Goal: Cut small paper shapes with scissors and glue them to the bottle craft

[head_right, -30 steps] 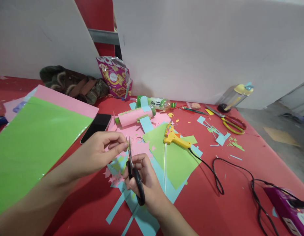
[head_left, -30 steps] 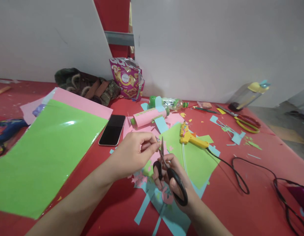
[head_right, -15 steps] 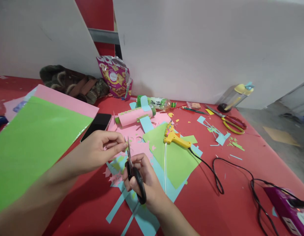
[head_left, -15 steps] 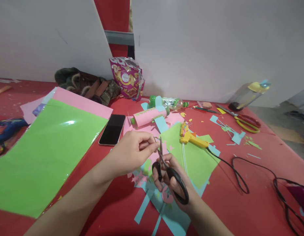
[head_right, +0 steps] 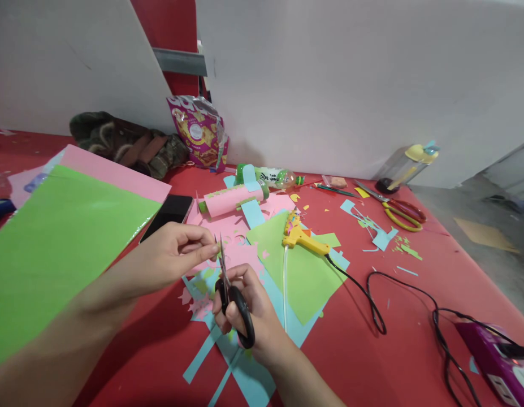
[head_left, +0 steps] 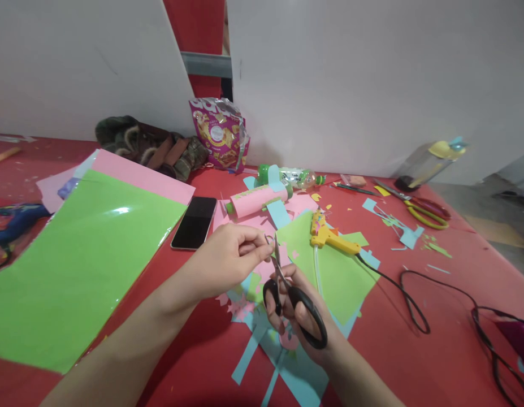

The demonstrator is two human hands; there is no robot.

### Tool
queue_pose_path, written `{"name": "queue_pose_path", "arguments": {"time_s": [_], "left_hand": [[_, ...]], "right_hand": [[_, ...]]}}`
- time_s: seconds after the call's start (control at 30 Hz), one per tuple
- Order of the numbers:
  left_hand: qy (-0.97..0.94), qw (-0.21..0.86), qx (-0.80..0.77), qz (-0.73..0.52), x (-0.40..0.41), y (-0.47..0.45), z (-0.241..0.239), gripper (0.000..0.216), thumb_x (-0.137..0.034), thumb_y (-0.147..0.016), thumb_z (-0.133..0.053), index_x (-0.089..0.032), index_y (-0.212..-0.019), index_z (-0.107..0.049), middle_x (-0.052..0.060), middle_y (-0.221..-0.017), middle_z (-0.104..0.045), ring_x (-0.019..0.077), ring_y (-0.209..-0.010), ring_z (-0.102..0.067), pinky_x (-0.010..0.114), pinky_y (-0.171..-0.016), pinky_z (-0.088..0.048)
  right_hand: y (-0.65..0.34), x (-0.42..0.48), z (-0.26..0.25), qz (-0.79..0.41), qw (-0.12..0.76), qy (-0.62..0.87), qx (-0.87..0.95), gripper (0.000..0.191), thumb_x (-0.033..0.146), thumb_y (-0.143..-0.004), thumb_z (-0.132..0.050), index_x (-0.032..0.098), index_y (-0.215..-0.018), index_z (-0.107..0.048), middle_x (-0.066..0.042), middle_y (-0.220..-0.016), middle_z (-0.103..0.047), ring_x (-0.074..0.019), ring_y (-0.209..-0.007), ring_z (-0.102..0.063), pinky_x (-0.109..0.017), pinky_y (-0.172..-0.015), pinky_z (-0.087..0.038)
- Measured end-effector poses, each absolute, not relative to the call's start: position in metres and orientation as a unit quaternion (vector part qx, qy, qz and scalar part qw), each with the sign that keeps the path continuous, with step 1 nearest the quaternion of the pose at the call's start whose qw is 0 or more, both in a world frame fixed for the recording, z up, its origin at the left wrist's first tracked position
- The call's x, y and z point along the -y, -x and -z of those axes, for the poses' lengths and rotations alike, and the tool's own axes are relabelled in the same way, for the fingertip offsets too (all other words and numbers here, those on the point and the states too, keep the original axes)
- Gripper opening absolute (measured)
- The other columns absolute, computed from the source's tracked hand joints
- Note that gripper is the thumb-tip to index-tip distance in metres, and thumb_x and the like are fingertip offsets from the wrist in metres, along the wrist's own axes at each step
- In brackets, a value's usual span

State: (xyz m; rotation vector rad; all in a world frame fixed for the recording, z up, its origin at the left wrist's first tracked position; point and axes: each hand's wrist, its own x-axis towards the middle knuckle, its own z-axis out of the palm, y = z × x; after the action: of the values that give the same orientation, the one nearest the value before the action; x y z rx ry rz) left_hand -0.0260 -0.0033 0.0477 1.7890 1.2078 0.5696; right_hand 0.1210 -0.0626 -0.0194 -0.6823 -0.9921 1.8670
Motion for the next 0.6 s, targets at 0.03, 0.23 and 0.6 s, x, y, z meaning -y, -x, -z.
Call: {"name": "queue_pose_path", "arguments": {"time_s": [0.03, 0.23, 0.6], "left_hand": [[-0.717, 0.443, -0.486, -0.230, 0.0032, 0.0261, -0.0474, 0.026, -0.029, -0.074, -0.045, -0.014, -0.053, -0.044, -0.006, -0.048, -0.028, 0.0051, -0.044, -0.025, 0.017, -0.039, -0.022], [-0.709, 0.461, -0.483, -0.226, 0.0023, 0.0267, -0.0451, 0.025, -0.029, -0.074, -0.045, -0.015, -0.054, -0.043, -0.006, -0.047, -0.025, 0.0052, -0.043, -0.024, 0.017, -0.039, -0.021], [-0.720, 0.442, -0.491, -0.215, 0.0032, 0.0263, -0.0450, 0.027, -0.031, -0.074, -0.045, -0.015, -0.052, -0.042, -0.006, -0.046, -0.025, 0.0054, -0.043, -0.024, 0.018, -0.039, -0.021]], "right_hand": [[-0.1210, 0.0624, 0.0198, -0.753, 0.443, 0.278, 0.399, 0.047, 0.057, -0.063, -0.058, 0.021, -0.084, -0.036, 0.003, -0.065, -0.047, -0.0053, -0.044, -0.038, -0.019, -0.042, -0.026], [-0.1203, 0.0629, 0.0166, -0.760, 0.444, 0.265, 0.394, 0.048, 0.057, -0.061, -0.058, 0.022, -0.085, -0.036, 0.003, -0.067, -0.047, -0.0061, -0.045, -0.037, -0.020, -0.043, -0.026], [-0.1221, 0.0600, 0.0156, -0.751, 0.425, 0.279, 0.421, 0.050, 0.057, -0.061, -0.058, 0.023, -0.089, -0.035, 0.001, -0.072, -0.046, -0.0098, -0.054, -0.039, -0.024, -0.051, -0.027]]}}
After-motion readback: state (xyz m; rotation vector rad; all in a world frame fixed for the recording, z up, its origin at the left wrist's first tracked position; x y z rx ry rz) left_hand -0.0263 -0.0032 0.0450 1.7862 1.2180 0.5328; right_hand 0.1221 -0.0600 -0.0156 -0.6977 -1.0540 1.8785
